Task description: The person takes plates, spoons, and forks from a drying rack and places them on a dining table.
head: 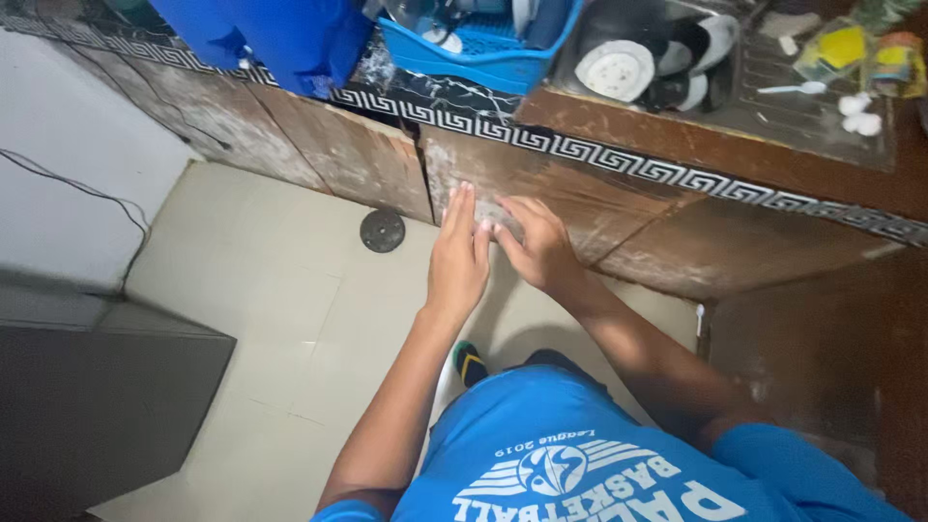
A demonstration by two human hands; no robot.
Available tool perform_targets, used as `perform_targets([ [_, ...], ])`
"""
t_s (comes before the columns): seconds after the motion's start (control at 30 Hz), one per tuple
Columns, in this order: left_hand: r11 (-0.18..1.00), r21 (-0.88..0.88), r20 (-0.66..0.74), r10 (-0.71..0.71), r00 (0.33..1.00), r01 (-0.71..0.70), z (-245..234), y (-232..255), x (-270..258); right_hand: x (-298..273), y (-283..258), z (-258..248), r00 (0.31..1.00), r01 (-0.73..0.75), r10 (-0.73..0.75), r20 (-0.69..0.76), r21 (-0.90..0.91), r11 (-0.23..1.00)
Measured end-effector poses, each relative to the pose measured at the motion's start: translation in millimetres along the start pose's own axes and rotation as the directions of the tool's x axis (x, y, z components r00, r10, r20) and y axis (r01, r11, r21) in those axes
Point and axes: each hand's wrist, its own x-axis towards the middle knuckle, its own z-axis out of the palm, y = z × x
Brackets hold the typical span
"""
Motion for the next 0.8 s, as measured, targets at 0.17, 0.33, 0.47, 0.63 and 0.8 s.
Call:
perform_targets([
  [0.17, 0.999, 0.023, -0.028, -0.047, 0.998, 0.048, -14, -29, 33, 53, 16, 28, 0.999, 0.039, -0.039, -0.005, -0.018, 0.999],
  [0.33, 0.994, 0.106, -0.083, -0.028, 0.996, 0.037, -19, -59, 69, 99, 39, 55, 0.997, 0.082, -0.082, 0.007, -0.101, 0.992],
  [0.47, 0.992, 0.116, -0.081, -0.042, 0.996, 0.051, -21, -81, 98, 138, 65, 77, 0.993, -0.081, 0.070, 0.099, 0.114, 0.990],
  [0.63, 0.988, 0.129, -0.086, -0.077, 0.993, 0.088, -18, -108, 145, 207, 123, 107, 0.992, -0.053, 0.030, 0.120, 0.191, 0.980],
  [0.8, 0.980, 0.161, -0.106, -0.100, 0.989, 0.117, -18, -123, 203, 307, 188, 132, 0.999, 0.016, -0.021, 0.027, 0.173, 0.985],
])
